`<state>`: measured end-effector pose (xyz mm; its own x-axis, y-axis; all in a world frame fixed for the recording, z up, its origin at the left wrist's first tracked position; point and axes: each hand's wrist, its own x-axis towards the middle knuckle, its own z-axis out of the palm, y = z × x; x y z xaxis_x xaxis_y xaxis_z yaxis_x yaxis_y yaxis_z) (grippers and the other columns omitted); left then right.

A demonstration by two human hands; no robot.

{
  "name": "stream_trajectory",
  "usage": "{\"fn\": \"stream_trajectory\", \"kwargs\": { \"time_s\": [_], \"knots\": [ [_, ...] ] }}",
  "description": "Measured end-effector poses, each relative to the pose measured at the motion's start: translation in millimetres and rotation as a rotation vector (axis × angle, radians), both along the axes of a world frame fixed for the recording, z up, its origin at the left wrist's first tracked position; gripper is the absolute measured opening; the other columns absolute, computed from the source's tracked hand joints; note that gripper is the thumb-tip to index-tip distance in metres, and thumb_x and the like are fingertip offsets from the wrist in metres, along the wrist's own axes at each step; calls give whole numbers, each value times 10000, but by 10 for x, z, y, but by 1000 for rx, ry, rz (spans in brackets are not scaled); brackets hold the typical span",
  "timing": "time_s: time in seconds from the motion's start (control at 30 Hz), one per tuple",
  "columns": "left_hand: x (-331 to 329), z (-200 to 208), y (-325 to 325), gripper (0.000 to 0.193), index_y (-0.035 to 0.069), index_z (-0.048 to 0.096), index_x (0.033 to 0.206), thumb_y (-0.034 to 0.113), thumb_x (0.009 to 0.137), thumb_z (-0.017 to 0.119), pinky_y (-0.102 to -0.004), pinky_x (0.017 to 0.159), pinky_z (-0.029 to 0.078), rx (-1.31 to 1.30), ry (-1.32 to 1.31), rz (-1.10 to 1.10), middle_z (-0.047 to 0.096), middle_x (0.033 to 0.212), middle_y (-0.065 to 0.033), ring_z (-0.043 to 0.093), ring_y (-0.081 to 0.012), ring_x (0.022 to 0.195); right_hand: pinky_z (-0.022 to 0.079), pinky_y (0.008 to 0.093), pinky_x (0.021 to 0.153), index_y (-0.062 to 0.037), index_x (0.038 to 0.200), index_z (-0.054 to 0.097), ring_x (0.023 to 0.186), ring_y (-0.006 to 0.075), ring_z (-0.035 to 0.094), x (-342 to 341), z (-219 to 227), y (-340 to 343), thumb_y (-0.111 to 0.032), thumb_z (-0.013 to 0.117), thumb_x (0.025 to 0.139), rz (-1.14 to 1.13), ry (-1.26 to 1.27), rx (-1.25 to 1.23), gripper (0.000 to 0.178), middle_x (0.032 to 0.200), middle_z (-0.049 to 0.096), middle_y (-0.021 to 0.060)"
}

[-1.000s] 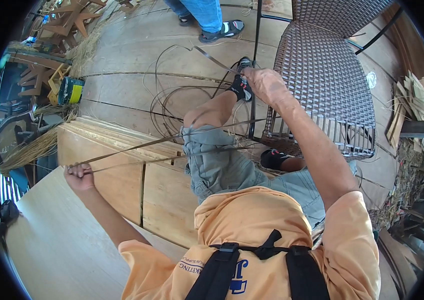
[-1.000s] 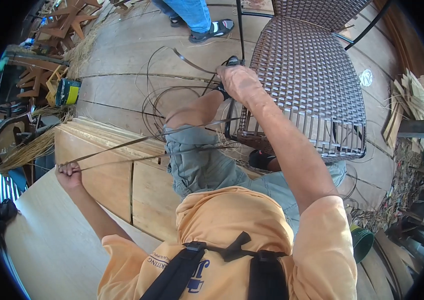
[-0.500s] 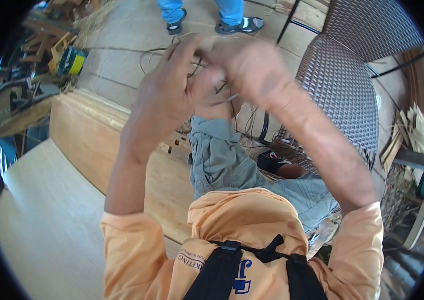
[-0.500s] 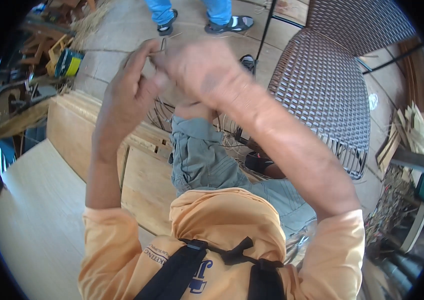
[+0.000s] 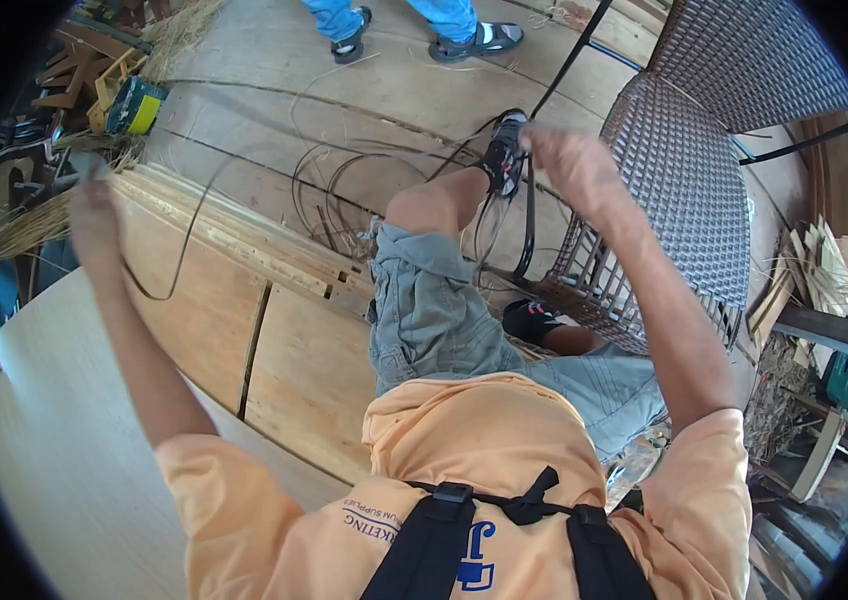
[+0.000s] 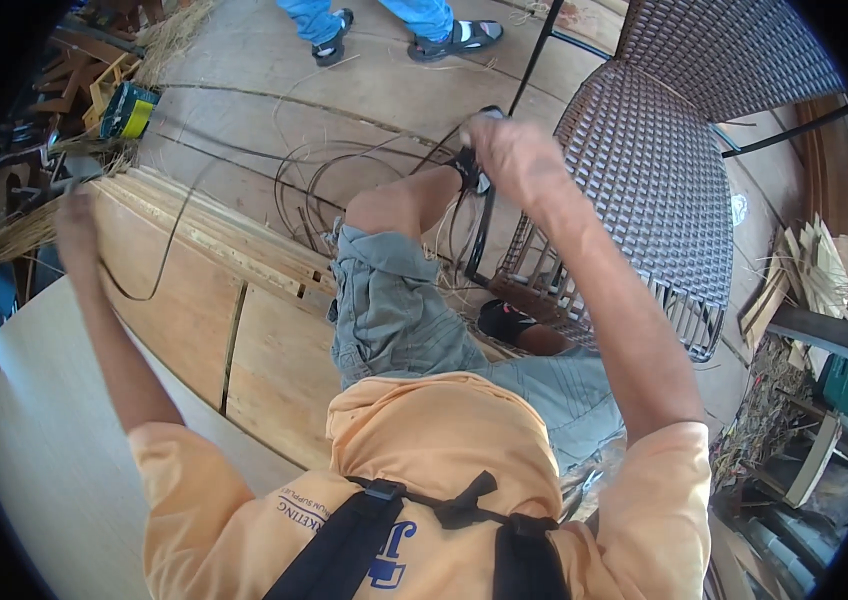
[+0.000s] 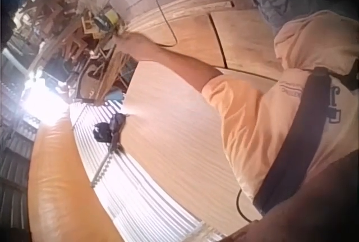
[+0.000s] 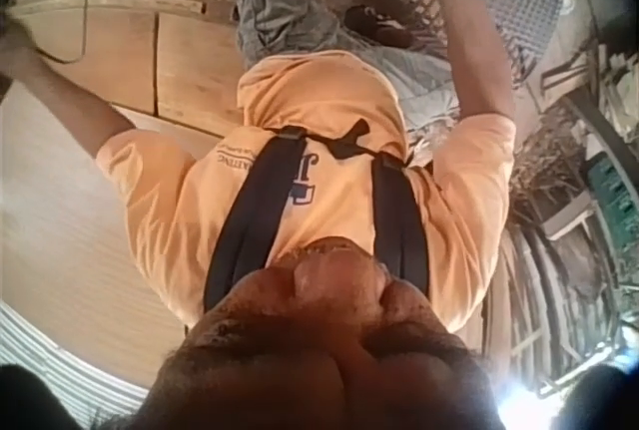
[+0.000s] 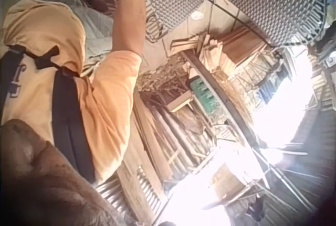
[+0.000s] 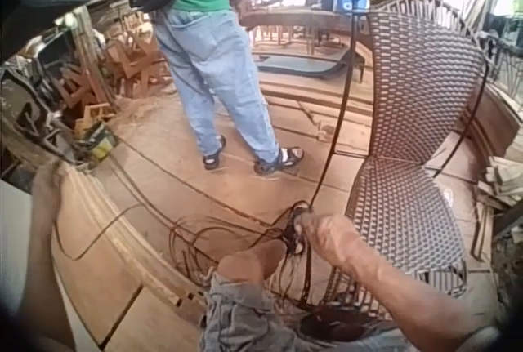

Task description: The person weaves a wicker chair by wrapping strips around the metal frame and weaving rattan strips through the seat by hand.

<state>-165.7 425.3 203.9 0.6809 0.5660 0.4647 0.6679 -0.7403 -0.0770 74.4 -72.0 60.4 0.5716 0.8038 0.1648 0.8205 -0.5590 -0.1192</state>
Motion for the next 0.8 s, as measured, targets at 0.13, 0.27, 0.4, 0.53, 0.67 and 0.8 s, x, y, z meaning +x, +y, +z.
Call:
{"fn": "stream_trajectory", "kwargs": {
  "time_s": [0.13,0.27,0.4,0.53,0.67,0.8],
  "knots": [
    [796,-729,-2598,393,40,464,1215,43,834,561,-258,756,449,-1078,-416,-364,546,1012,-73,530,-148,873,457,339,480,-53,936,598,501,229,567,115,981,307,-178,504,893,118,-126,594,163,588,568,53],
    [997,-1069,-4007,299,22,444,1120,97,853,554,-254,618,410,-1722,-405,-761,510,750,-11,468,-94,653,457,353,655,25,824,558,752,258,568,-265,2010,1169,-93,506,838,493,-220,778,129,811,598,145],
    [1219,-1671,-4050,250,34,542,828,212,920,392,-284,550,432,-1854,-633,-614,519,570,-44,502,-170,486,446,369,707,30,859,563,814,264,565,-408,1981,1114,-92,515,829,414,51,631,134,856,600,148],
    [1403,-1347,-1653,151,71,573,683,147,778,484,-271,545,427,-1573,-830,-932,540,639,-61,521,-194,588,514,329,610,-16,994,566,745,284,618,-220,1214,617,-141,614,747,276,-59,499,281,860,612,189],
    [607,354,1512,230,148,337,623,197,848,331,-280,510,306,-2168,-1753,-711,298,503,-1,385,-149,498,457,354,740,-68,1063,555,846,281,588,-286,318,6,-149,489,855,186,678,-409,233,855,620,146],
    [491,296,2028,232,148,302,573,101,798,273,-344,589,254,-1856,-1888,-622,279,488,0,349,-147,498,458,289,716,-47,1013,590,777,175,586,-199,84,-69,-146,494,871,204,995,-229,198,821,622,80]
  ]
}}
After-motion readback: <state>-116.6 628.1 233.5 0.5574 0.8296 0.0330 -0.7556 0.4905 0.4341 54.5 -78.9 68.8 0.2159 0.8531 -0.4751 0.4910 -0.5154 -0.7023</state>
